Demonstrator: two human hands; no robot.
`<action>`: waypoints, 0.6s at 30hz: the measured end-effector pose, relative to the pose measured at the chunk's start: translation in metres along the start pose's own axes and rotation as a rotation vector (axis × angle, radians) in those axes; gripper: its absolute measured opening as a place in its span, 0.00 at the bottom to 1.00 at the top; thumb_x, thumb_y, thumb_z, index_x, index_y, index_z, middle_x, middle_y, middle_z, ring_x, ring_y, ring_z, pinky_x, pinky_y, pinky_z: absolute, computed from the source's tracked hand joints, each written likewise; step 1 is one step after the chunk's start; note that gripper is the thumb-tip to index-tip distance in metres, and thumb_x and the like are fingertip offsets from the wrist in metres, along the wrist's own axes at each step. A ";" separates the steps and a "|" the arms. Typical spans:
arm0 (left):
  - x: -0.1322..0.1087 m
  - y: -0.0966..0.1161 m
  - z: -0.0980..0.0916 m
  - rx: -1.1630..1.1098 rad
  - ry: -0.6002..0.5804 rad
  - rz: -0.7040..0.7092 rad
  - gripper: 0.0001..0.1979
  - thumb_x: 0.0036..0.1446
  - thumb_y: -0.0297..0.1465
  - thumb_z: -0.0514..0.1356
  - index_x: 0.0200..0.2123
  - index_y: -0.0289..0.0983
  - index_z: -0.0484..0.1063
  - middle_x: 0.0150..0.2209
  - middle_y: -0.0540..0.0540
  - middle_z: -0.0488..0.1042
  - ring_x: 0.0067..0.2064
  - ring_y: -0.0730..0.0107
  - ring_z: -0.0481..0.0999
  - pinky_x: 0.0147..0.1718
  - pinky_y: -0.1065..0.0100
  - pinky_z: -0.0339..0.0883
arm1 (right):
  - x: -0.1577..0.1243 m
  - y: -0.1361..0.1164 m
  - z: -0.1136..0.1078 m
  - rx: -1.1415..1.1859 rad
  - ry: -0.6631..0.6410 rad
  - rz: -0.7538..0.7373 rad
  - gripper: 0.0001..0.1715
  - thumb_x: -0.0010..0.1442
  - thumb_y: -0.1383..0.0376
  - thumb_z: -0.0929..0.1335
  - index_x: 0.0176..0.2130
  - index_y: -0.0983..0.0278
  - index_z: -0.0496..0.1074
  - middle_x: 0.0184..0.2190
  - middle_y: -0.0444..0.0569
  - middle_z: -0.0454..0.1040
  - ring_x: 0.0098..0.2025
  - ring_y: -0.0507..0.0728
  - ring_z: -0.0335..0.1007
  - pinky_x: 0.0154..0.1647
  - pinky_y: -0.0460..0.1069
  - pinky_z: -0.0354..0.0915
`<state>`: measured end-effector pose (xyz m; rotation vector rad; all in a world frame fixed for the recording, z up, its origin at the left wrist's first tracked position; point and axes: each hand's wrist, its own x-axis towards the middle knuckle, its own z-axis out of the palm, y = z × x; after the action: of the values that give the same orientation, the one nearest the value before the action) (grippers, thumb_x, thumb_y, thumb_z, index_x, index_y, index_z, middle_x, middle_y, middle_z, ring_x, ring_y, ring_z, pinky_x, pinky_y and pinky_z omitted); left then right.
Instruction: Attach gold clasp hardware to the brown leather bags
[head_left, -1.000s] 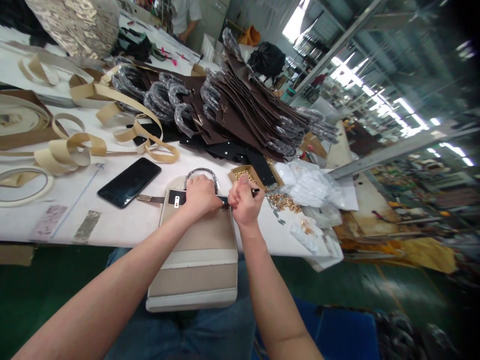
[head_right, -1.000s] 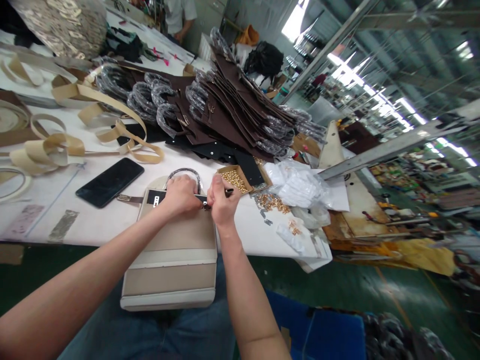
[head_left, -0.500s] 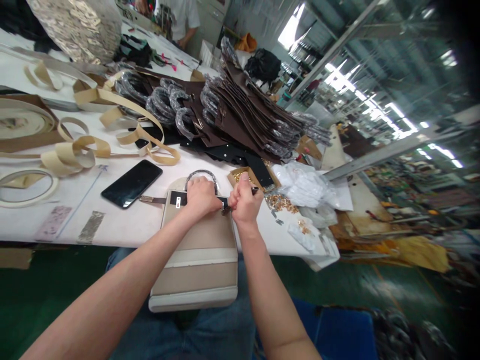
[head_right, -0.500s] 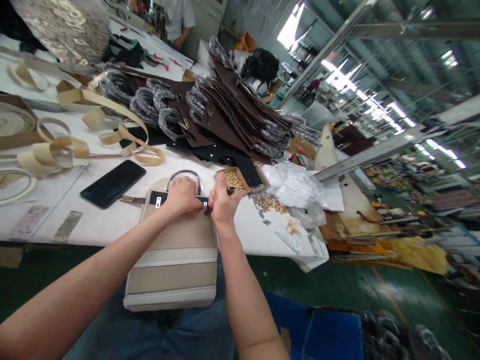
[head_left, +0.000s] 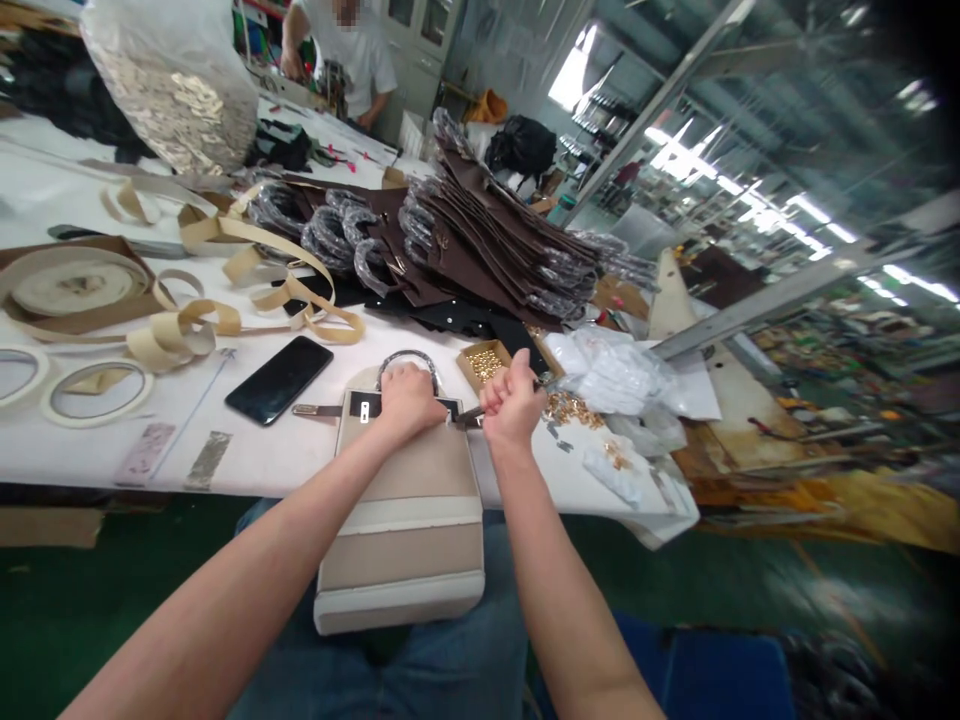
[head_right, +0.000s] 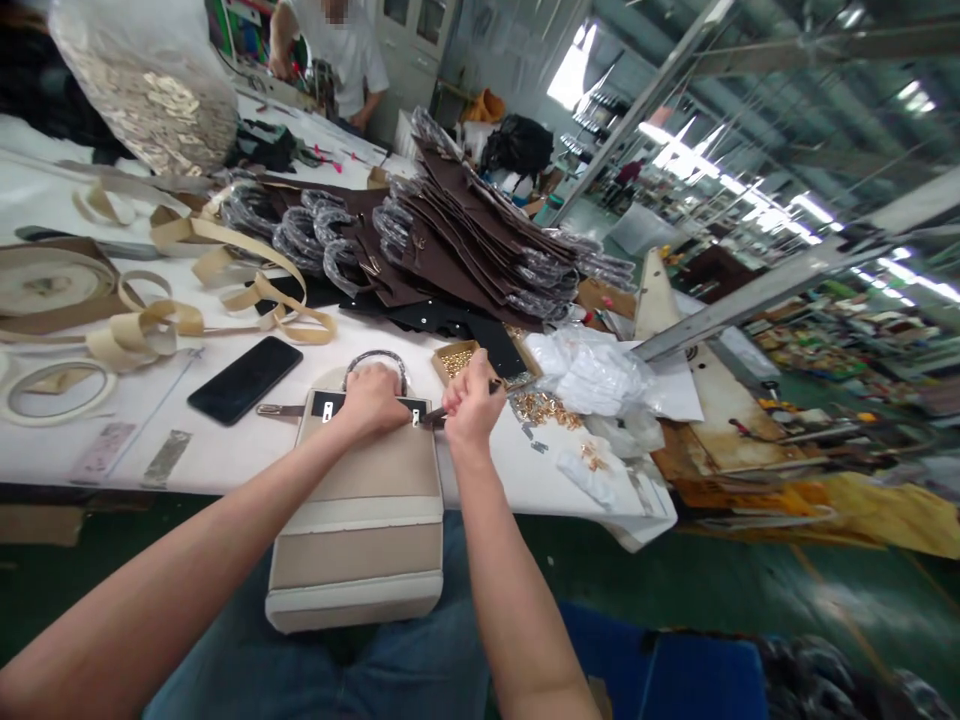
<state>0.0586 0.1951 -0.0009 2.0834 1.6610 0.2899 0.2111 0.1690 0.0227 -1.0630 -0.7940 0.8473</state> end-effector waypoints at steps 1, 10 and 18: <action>0.001 0.000 0.001 0.005 -0.002 -0.004 0.18 0.54 0.41 0.71 0.45 0.38 0.85 0.57 0.32 0.81 0.61 0.38 0.78 0.63 0.48 0.69 | -0.011 -0.002 -0.001 0.003 -0.018 -0.077 0.42 0.72 0.38 0.75 0.25 0.57 0.54 0.19 0.33 0.48 0.16 0.47 0.42 0.14 0.46 0.45; -0.005 0.002 -0.002 0.019 0.003 0.006 0.19 0.57 0.39 0.69 0.48 0.36 0.84 0.57 0.30 0.80 0.62 0.37 0.78 0.63 0.47 0.69 | -0.037 0.014 0.013 -0.203 -0.041 -0.237 0.40 0.76 0.38 0.72 0.24 0.57 0.58 0.19 0.37 0.54 0.18 0.50 0.54 0.17 0.49 0.52; 0.001 -0.004 0.002 0.012 -0.039 0.016 0.19 0.55 0.43 0.72 0.46 0.39 0.84 0.57 0.33 0.80 0.62 0.37 0.78 0.63 0.48 0.70 | -0.026 0.017 0.022 -0.364 -0.052 -0.192 0.39 0.75 0.37 0.71 0.24 0.56 0.61 0.18 0.39 0.60 0.19 0.51 0.59 0.18 0.48 0.58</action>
<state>0.0564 0.1962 -0.0046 2.0987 1.6287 0.2432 0.1770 0.1588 0.0093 -1.2626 -1.1032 0.5805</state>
